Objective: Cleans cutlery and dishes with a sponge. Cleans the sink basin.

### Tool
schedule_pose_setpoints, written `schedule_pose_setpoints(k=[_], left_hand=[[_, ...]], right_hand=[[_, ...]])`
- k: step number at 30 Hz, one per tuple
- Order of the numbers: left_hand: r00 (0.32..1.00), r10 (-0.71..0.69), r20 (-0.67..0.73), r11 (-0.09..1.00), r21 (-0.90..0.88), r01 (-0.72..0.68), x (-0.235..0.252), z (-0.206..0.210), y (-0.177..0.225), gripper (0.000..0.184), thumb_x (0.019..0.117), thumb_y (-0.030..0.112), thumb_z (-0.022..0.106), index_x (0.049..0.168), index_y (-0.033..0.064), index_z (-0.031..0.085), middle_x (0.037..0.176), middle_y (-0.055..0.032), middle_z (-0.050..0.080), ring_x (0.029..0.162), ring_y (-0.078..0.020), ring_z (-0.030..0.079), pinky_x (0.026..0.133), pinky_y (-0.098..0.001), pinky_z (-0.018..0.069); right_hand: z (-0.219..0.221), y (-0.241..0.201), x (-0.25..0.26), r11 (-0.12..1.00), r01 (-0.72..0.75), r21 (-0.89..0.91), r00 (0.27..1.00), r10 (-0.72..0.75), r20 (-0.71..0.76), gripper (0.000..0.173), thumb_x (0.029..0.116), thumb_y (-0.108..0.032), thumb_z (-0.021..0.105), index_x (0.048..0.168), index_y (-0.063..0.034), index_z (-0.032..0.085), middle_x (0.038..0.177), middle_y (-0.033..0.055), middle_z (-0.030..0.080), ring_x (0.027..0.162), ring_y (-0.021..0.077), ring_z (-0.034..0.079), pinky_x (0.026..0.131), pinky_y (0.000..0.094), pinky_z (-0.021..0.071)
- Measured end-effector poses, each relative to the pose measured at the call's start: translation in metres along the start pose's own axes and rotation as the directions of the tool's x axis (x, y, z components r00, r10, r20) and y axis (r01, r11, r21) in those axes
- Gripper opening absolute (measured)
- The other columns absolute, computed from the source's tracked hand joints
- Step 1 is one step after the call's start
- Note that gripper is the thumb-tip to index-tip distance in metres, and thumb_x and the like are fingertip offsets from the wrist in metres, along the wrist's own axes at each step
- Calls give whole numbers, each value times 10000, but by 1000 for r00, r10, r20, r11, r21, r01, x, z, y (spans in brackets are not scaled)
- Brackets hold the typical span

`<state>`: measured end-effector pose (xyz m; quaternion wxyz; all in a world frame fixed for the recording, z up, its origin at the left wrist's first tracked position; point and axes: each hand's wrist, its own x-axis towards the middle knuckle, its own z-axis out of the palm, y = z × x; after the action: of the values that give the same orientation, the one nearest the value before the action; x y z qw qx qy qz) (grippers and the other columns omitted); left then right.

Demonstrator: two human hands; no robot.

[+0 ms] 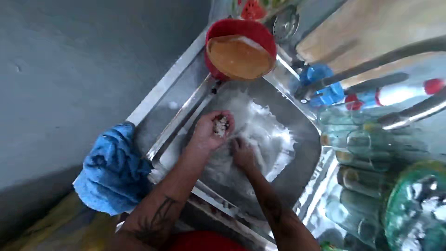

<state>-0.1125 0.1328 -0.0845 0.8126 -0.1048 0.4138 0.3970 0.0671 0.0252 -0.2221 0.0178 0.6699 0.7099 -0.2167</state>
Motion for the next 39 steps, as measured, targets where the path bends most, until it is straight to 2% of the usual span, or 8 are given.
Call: schedule_pose_setpoints(k=[3, 6, 15, 18, 23, 27, 35, 39], left_hand=[[999, -1, -52, 1000, -22, 0, 0, 1, 0, 200, 1053, 190, 413, 983, 82, 566, 804, -44, 617, 667, -121, 644, 607, -237, 573], [999, 16, -37, 1000, -15, -17, 4, 1, -1, 216, 1051, 185, 405, 949, 80, 566, 784, -43, 618, 650, -120, 638, 590, -235, 566], [999, 23, -39, 1000, 8, -23, 4, 0, -2, 222, 1056, 193, 405, 952, 85, 568, 805, -48, 626, 680, -129, 650, 616, -246, 575], [999, 6, -34, 1000, -14, -7, 3, 1, -2, 217, 1058, 193, 398, 972, 82, 564, 816, -47, 622, 686, -125, 651, 620, -242, 577], [1000, 16, -15, 1000, 14, -16, 4, -1, -2, 227, 1052, 180, 407, 958, 65, 580, 806, -54, 633, 664, -125, 656, 600, -238, 580], [1000, 28, -12, 999, 27, -28, 2, 1, -4, 217, 1049, 172, 417, 930, 78, 572, 769, -41, 616, 651, -121, 636, 599, -234, 566], [998, 12, -55, 1000, -18, -13, 1, 3, 0, 218, 1059, 198, 399, 985, 80, 567, 798, -48, 625, 651, -122, 645, 600, -241, 575], [999, 1, -47, 1000, 9, 0, 0, 2, -2, 221, 1061, 212, 403, 983, 91, 570, 806, -44, 618, 679, -130, 641, 627, -251, 574]], right_hand=[[-13, 7, 11, 1000, -2, 13, 979, 0, 202, 354, 1034, -84, 481, 1329, 64, 608, 1421, 295, 561, 1364, 458, 507, 1143, 574, 387], [-14, 22, 15, 995, 59, -83, 970, -38, 241, 359, 1045, -120, 454, 1323, -11, 654, 1358, 231, 639, 1351, 443, 523, 1168, 594, 338], [-25, 12, 23, 993, -53, -101, 930, 86, 358, 360, 1037, -166, 518, 1297, 55, 634, 1427, 265, 554, 1390, 441, 461, 1129, 604, 362], [-29, 11, 23, 990, -48, -136, 879, 107, 465, 379, 1031, -112, 496, 1363, 42, 599, 1532, 261, 466, 1477, 433, 359, 1210, 582, 260], [-43, 8, 30, 991, -68, -118, 904, 111, 414, 329, 983, -188, 614, 1235, 10, 686, 1375, 242, 599, 1337, 438, 505, 1084, 633, 378], [-37, 11, 20, 992, -33, -119, 853, 90, 515, 376, 1040, -151, 498, 1319, 68, 622, 1495, 295, 493, 1471, 460, 359, 1203, 606, 267], [-29, -9, 28, 974, -214, -78, 864, 226, 450, 432, 1059, -150, 466, 1447, 32, 515, 1473, 299, 496, 1377, 467, 472, 1117, 586, 400], [-32, -7, 32, 962, -272, 30, 851, 226, 474, 362, 991, -149, 612, 1294, 47, 636, 1401, 305, 546, 1316, 459, 524, 1095, 596, 424]])
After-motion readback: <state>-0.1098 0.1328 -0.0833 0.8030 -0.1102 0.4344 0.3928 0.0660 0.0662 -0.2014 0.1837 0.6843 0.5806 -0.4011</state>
